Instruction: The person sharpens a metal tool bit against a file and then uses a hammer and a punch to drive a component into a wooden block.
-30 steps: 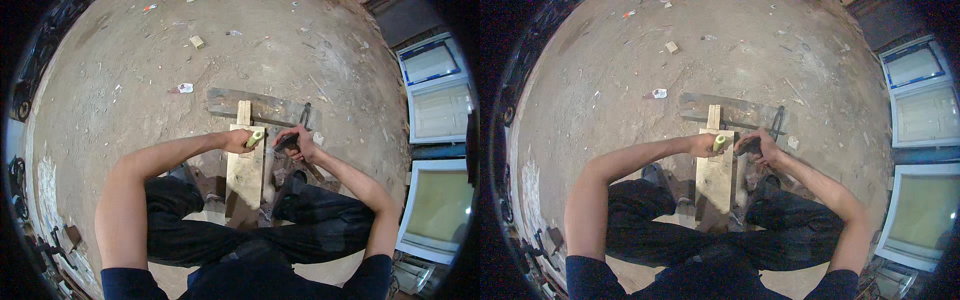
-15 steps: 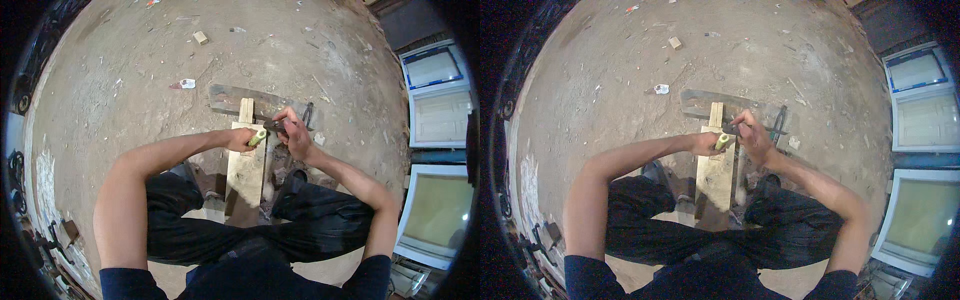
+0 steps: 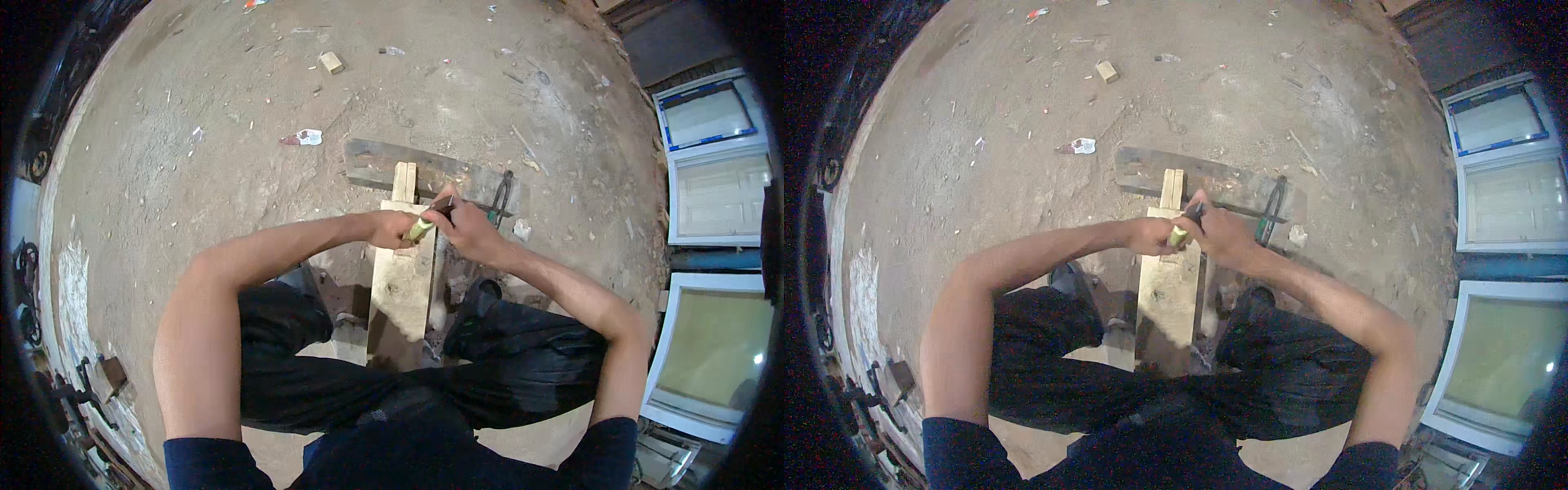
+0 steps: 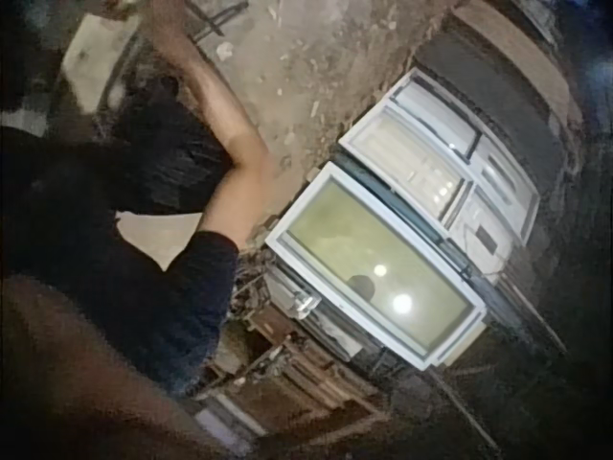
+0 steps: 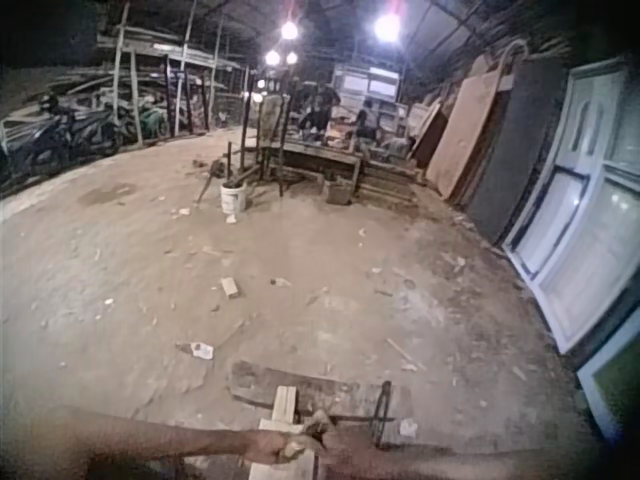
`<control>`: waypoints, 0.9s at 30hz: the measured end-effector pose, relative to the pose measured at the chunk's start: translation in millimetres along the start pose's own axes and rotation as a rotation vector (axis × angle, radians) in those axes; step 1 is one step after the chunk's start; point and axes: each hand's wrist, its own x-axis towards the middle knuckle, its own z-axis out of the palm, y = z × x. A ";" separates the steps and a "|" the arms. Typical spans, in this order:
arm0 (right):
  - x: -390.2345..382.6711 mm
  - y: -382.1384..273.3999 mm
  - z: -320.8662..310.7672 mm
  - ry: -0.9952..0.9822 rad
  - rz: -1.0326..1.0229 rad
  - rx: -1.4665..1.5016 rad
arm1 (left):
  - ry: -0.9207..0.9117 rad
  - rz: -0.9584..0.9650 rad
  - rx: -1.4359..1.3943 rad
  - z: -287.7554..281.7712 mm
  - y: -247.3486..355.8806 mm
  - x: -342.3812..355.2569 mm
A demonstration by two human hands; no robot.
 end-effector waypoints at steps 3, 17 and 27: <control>-2.3 -0.7 -2.1 0.166 -0.135 0.100 | -0.009 -0.033 0.080 -2.4 8.3 -0.4; -4.9 -7.5 -11.3 0.315 -0.293 0.211 | -0.049 -0.060 0.069 -6.3 2.4 -4.0; -3.2 5.4 2.6 -0.011 -0.001 -0.129 | -0.015 -0.038 0.058 -7.9 6.9 -2.4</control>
